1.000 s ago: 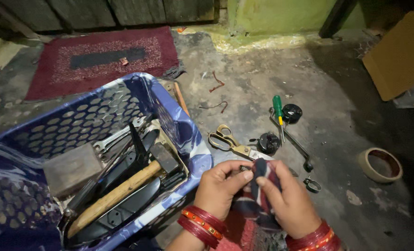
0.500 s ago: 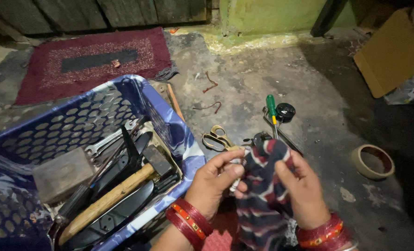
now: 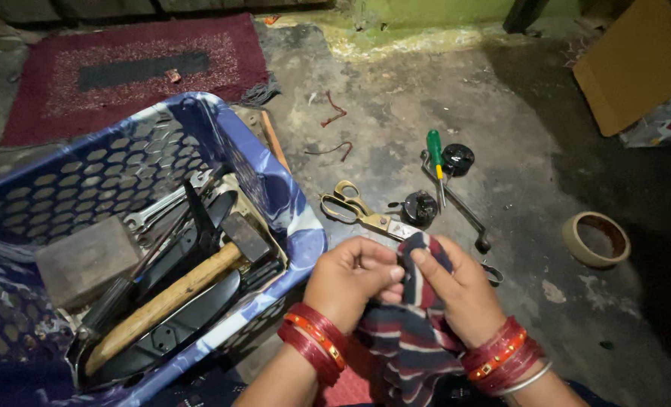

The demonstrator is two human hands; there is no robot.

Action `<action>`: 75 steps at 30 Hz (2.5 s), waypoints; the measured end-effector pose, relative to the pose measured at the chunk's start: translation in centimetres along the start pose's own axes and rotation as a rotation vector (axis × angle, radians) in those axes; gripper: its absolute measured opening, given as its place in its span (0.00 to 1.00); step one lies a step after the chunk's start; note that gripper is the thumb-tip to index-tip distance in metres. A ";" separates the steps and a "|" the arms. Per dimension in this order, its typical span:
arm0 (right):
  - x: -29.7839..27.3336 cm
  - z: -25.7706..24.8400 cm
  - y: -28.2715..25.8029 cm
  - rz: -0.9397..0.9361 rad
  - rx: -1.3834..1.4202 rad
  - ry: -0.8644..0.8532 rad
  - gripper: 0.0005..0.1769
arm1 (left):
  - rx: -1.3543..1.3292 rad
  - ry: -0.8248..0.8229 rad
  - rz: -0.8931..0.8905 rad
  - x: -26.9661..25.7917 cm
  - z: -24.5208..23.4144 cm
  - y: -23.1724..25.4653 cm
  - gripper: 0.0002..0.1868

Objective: The person manipulates a small black mechanical component with a cloth and a pair of shears, then removes a spark plug and reassembles internal parts of the component.

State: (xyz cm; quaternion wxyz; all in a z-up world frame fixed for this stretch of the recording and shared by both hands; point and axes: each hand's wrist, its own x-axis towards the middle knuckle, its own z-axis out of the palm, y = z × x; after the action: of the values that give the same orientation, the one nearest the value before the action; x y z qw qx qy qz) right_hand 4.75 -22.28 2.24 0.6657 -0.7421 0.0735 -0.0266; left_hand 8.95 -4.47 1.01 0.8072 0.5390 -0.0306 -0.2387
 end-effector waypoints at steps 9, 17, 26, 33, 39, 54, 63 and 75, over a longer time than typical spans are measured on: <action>-0.2 1.1 -0.3 -0.006 0.219 -0.083 0.19 | -0.263 0.111 0.020 0.4 -1.3 0.4 0.11; 0.4 0.2 2.0 0.028 -0.017 -0.109 0.17 | -0.077 -0.038 0.140 1.1 -1.2 -2.1 0.09; 0.8 0.0 0.8 -0.025 0.109 0.027 0.25 | 0.319 0.074 0.088 0.1 -0.7 1.2 0.16; 1.0 0.2 1.8 0.064 -0.001 -0.026 0.14 | 0.682 0.104 0.341 -1.4 0.7 1.9 0.21; 1.3 -0.3 3.1 0.175 0.325 -0.013 0.14 | 0.216 0.017 0.143 -0.4 0.5 0.4 0.10; 1.1 -0.5 2.0 0.091 0.510 -0.003 0.21 | -0.393 -0.025 -0.091 1.3 -3.1 0.3 0.14; 0.8 0.3 0.4 0.047 0.510 0.042 0.22 | -0.417 0.005 -0.082 0.7 -2.4 1.4 0.17; 0.6 -0.3 2.1 -0.072 0.166 -0.069 0.16 | 0.035 0.002 0.199 1.0 -1.3 0.0 0.14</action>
State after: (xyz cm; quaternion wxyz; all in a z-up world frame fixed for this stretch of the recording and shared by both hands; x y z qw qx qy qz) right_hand 5.18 -22.85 0.16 0.7256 -0.6871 0.0212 -0.0309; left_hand 10.19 -3.78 0.29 0.8174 0.5476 -0.0873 -0.1562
